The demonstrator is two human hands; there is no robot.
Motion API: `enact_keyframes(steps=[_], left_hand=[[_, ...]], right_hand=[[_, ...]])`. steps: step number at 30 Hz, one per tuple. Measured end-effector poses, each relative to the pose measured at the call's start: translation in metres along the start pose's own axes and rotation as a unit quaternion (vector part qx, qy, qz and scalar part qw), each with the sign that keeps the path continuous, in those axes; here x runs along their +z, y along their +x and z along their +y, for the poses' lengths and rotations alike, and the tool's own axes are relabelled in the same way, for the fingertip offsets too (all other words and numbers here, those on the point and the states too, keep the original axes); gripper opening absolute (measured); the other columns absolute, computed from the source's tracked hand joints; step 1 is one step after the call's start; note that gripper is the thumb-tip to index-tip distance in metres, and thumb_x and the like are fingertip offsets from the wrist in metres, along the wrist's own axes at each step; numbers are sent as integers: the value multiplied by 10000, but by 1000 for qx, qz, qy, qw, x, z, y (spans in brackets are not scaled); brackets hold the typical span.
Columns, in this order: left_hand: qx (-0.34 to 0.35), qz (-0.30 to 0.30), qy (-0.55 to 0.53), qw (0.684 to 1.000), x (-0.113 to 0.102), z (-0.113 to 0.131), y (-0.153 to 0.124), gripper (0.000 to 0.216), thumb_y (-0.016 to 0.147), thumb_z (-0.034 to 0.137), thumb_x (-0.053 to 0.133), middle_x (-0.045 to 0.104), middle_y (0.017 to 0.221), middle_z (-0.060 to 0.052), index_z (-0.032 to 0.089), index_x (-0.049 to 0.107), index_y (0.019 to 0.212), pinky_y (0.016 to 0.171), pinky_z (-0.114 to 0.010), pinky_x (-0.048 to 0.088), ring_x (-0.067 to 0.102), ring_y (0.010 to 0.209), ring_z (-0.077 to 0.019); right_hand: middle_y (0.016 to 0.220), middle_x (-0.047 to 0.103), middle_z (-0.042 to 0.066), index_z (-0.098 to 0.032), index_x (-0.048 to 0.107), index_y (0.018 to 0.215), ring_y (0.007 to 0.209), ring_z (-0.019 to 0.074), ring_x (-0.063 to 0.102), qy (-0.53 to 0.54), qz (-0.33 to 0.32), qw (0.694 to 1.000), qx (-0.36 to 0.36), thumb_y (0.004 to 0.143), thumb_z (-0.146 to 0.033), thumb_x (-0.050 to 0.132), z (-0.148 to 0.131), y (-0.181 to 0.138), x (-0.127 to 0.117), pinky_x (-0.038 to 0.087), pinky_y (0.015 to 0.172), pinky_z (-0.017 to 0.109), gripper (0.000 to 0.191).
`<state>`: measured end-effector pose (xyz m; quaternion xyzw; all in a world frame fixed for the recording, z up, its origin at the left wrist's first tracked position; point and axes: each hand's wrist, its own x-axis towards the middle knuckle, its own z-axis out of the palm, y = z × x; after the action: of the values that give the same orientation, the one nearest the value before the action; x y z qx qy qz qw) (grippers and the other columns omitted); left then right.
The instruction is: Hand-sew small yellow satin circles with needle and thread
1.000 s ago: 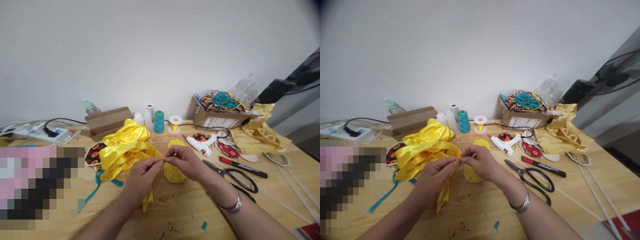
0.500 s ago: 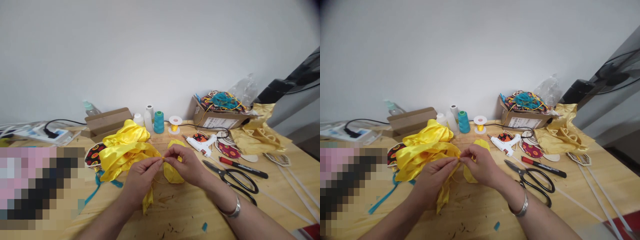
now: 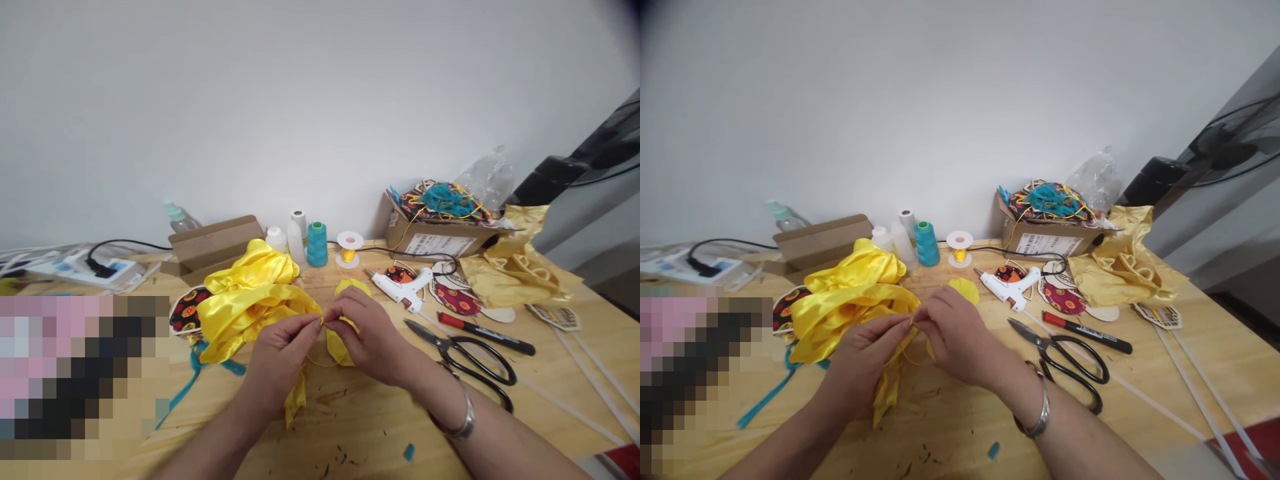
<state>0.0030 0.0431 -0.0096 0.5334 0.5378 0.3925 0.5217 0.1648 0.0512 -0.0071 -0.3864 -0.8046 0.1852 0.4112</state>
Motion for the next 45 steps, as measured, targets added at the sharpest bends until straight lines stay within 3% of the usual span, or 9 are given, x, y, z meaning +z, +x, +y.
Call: enact_keyframes(steps=[3,8,11,23,33,40,45], left_hand=[[4,-1,-8,1000,0,0,0,204,754,323,639,726,768,1,201,760,864,708,-236,455,614,769,-172],[-8,-4,-44,999,0,-3,1,239,756,352,644,734,812,-10,199,751,905,709,-239,469,627,794,-179],[-3,-10,-43,999,0,-6,1,254,756,368,647,738,834,-14,206,747,924,732,-246,474,634,815,-185],[17,-11,50,999,0,-2,2,213,775,339,621,732,756,12,221,759,885,644,-210,457,611,714,-154],[28,-8,56,998,2,2,-1,207,779,304,606,741,760,0,206,764,870,666,-236,485,649,737,-187],[27,17,44,999,3,-2,-1,202,777,312,618,750,819,-2,212,759,882,713,-233,487,655,777,-179],[23,33,39,998,3,-2,-2,211,779,322,624,750,823,2,215,754,906,703,-213,484,650,776,-166]], right_hand=[[783,587,60,-139,593,796,780,159,512,-10,-3,1000,-29,841,-94,510,1,1,-1,423,694,280,105],[752,611,30,-147,614,816,727,129,551,76,34,994,70,834,-96,540,4,5,-2,440,672,250,91],[756,630,24,-144,637,832,705,118,564,108,23,989,101,814,-92,575,5,6,-2,444,654,235,83],[743,629,50,-155,675,806,736,145,557,40,20,999,-2,845,-133,562,4,5,-6,453,676,266,121],[767,599,40,-168,619,808,753,149,530,-5,-23,1000,14,864,-131,516,4,4,-7,433,680,272,123],[765,588,48,-164,563,781,753,165,517,-16,-15,998,64,855,-122,474,4,2,0,419,657,290,123],[734,595,34,-158,564,770,683,144,523,41,-6,987,156,831,-129,492,0,3,3,413,618,271,99]])
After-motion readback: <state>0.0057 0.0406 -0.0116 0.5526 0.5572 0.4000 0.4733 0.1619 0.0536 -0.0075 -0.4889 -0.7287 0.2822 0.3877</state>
